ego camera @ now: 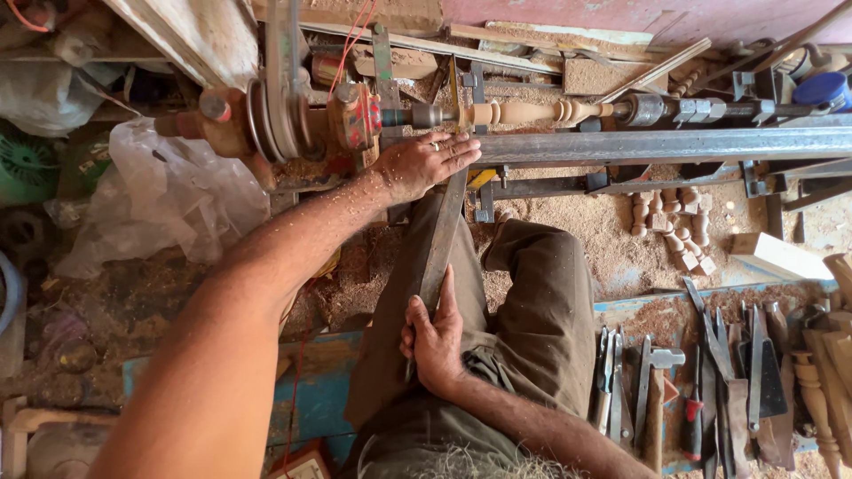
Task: The person shapes a rotating wooden spindle on a lathe using a chisel and a file. They repeatedly apply the tools to carve and smooth the wood, generating shavings, and occasionally switch between tools to refine the profile.
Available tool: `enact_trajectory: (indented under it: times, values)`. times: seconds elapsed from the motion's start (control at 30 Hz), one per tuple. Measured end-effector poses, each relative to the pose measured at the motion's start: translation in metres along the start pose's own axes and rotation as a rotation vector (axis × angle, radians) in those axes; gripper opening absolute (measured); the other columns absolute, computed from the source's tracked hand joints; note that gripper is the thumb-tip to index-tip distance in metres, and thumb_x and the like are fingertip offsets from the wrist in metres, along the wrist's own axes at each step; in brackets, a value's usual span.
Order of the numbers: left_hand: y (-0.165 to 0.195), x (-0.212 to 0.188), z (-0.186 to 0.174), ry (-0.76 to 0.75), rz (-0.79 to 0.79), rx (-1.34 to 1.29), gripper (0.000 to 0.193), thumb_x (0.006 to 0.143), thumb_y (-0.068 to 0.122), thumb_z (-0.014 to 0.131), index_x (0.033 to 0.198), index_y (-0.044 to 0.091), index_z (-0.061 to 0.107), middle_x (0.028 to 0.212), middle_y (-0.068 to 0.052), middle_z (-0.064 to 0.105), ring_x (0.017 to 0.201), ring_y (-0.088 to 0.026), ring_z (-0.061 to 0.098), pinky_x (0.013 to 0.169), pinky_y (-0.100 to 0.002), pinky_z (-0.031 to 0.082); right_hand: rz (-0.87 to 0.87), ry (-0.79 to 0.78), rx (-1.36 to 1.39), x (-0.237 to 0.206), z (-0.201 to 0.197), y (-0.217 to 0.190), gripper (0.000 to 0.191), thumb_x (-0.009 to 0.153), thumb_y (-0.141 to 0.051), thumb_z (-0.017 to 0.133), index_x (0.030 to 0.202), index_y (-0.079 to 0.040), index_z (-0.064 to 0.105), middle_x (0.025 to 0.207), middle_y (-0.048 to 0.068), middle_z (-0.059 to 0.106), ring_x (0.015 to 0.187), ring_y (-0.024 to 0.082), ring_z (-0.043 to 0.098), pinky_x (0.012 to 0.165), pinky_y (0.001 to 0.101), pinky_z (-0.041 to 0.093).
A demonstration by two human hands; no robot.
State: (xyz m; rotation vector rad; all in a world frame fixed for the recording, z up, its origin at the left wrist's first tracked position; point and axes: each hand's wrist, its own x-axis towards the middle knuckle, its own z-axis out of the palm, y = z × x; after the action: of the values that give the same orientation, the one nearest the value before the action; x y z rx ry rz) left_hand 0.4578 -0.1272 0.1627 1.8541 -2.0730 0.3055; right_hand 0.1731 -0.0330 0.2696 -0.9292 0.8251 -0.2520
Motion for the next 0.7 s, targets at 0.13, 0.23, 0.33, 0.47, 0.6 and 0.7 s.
enact_trajectory:
  times: [0.13, 0.23, 0.33, 0.47, 0.6, 0.7]
  values:
    - [-0.001, 0.001, 0.006, 0.016, -0.011, -0.019, 0.069, 0.092, -0.008, 0.056, 0.156, 0.018, 0.047, 0.16, -0.001, 0.048, 0.142, -0.015, 0.051, 0.122, -0.039, 0.039, -0.033, -0.012, 0.014, 0.002, 0.004, 0.0, 0.086, 0.101, -0.006, 0.054, 0.166, -0.028, 0.003, 0.073, 0.002, 0.051, 0.047, 0.009, 0.045, 0.037, 0.0262, 0.04]
    - [-0.001, 0.002, 0.008, 0.018, -0.013, 0.0, 0.069, 0.092, -0.008, 0.056, 0.156, 0.017, 0.046, 0.161, -0.002, 0.047, 0.144, -0.014, 0.051, 0.124, -0.038, 0.039, -0.021, -0.019, 0.023, 0.005, 0.003, 0.001, 0.085, 0.102, -0.007, 0.054, 0.166, -0.027, 0.003, 0.072, 0.002, 0.051, 0.047, 0.008, 0.045, 0.038, 0.0251, 0.04]
    - [0.0, 0.002, 0.006, 0.016, -0.002, -0.03, 0.068, 0.091, -0.006, 0.056, 0.155, 0.015, 0.047, 0.16, -0.003, 0.047, 0.144, -0.016, 0.05, 0.123, -0.04, 0.037, -0.006, -0.017, 0.039, 0.007, 0.003, 0.003, 0.085, 0.101, -0.006, 0.054, 0.166, -0.028, 0.003, 0.073, 0.002, 0.052, 0.047, 0.009, 0.045, 0.037, 0.0253, 0.039]
    - [0.001, 0.001, -0.002, 0.03, -0.008, -0.072, 0.066, 0.093, -0.005, 0.056, 0.156, 0.014, 0.048, 0.16, -0.003, 0.048, 0.145, -0.018, 0.048, 0.123, -0.04, 0.035, -0.03, -0.032, 0.068, 0.008, 0.004, 0.006, 0.085, 0.101, -0.006, 0.054, 0.167, -0.028, 0.004, 0.073, 0.002, 0.051, 0.047, 0.008, 0.045, 0.037, 0.0248, 0.039]
    - [0.001, 0.001, -0.002, 0.046, -0.004, -0.057, 0.065, 0.093, -0.005, 0.057, 0.155, 0.014, 0.048, 0.16, -0.003, 0.049, 0.146, -0.018, 0.049, 0.124, -0.039, 0.037, -0.028, -0.027, 0.098, 0.009, 0.005, 0.007, 0.085, 0.101, -0.006, 0.054, 0.167, -0.028, 0.005, 0.072, 0.002, 0.05, 0.047, 0.008, 0.044, 0.037, 0.0248, 0.039]
    - [0.001, 0.002, 0.006, 0.096, -0.017, -0.059, 0.064, 0.095, -0.004, 0.059, 0.155, 0.017, 0.048, 0.16, -0.001, 0.049, 0.146, -0.016, 0.049, 0.124, -0.039, 0.039, -0.019, -0.036, 0.068, 0.011, 0.003, 0.007, 0.084, 0.102, -0.007, 0.053, 0.166, -0.03, 0.004, 0.073, 0.002, 0.051, 0.047, 0.008, 0.045, 0.037, 0.026, 0.04]
